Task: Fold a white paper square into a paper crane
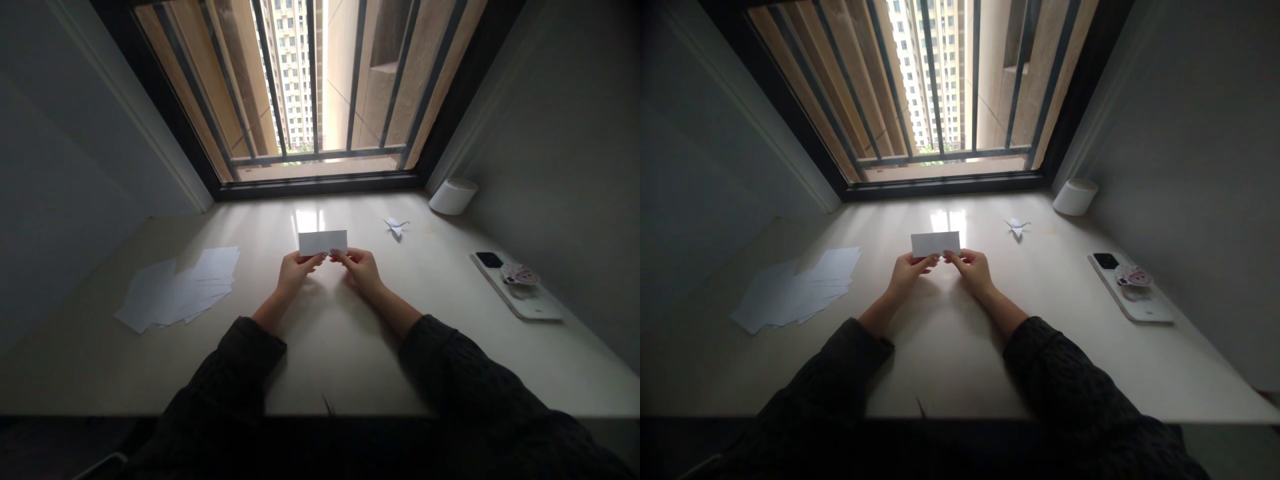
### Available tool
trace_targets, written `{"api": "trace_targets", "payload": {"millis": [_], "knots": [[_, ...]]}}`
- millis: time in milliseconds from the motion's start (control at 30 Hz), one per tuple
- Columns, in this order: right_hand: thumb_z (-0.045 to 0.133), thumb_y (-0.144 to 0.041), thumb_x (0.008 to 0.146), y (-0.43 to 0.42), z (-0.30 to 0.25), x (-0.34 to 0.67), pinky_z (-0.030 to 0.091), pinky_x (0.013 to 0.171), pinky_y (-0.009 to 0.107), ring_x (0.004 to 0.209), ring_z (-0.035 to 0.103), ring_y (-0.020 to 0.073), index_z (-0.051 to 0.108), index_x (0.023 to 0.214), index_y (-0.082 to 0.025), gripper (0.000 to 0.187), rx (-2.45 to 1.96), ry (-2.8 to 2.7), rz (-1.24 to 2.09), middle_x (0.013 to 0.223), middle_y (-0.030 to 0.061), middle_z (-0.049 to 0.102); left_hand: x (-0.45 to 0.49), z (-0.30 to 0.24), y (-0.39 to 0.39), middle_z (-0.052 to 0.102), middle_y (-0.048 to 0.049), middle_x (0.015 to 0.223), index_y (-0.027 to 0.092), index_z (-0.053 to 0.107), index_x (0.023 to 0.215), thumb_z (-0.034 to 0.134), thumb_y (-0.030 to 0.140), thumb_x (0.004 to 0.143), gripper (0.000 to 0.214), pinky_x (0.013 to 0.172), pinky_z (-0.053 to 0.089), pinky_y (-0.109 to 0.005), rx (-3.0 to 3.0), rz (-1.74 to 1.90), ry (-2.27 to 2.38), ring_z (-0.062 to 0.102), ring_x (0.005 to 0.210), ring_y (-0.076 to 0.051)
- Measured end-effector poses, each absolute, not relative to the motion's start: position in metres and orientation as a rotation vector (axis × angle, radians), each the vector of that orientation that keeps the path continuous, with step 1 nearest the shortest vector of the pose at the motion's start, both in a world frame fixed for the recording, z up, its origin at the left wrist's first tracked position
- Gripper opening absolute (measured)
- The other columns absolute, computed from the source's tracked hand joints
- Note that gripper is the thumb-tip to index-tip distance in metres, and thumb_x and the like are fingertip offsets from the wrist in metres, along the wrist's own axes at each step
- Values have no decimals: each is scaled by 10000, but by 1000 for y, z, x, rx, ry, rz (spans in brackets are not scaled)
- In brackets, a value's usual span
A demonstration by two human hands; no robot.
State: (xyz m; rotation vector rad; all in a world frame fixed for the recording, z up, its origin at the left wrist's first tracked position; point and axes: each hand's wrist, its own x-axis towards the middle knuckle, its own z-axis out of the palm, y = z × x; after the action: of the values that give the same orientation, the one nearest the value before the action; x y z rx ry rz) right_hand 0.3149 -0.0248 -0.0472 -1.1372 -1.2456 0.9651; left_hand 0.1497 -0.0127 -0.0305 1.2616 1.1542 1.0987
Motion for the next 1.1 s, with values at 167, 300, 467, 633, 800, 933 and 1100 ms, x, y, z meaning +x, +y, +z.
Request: {"api": "trace_targets", "payload": {"millis": [167,300,467,633,800,933,1100], "knots": [[664,-514,727,-24,-49,315,491,686,321,740,677,219,739,755,-198,326,-1164,-1290,924,770,59,738,149,-31,-13,718,-108,821,130,717,827,771,450,602,395,669,479,-302,1258,1076,1157,644,786,-208],[661,-517,729,-25,-48,315,488,680,323,729,674,217,736,733,-198,328,-1151,-1305,910,763,57,736,149,-30,-13,719,-114,816,126,719,794,767,446,606,374,664,475,-306,1250,1056,1150,646,769,-209],[637,-523,748,-27,-47,316,483,672,327,724,670,215,733,726,-199,338,-1161,-1326,867,757,56,733,151,-28,-15,723,-130,845,129,723,788,764,454,605,374,676,471,-319,1211,1056,1141,659,800,-230],[626,-527,755,-26,-48,316,480,660,322,720,668,214,735,733,-190,355,-1179,-1307,868,737,63,729,150,-26,-15,724,-145,870,132,728,802,755,481,610,399,704,472,-335,1180,1034,1107,666,841,-249],[644,-507,749,-23,-51,316,476,650,317,706,668,213,741,748,-186,335,-1161,-1254,892,713,64,722,146,-22,-12,718,-154,941,130,730,834,685,537,677,439,738,466,-340,1174,959,1054,666,867,-248],[632,-518,752,-23,-52,317,476,651,319,690,663,211,739,731,-182,353,-1182,-1243,880,703,65,721,139,-19,-9,705,-163,1010,127,729,881,629,578,715,491,781,456,-355,1229,855,956,662,897,-259],[613,-533,758,-23,-53,319,467,638,317,682,657,209,740,737,-184,372,-1221,-1237,855,695,62,720,134,-15,-8,674,-168,1104,141,711,1000,534,635,761,577,833,439,-371,1284,750,818,643,978,-273]]}}
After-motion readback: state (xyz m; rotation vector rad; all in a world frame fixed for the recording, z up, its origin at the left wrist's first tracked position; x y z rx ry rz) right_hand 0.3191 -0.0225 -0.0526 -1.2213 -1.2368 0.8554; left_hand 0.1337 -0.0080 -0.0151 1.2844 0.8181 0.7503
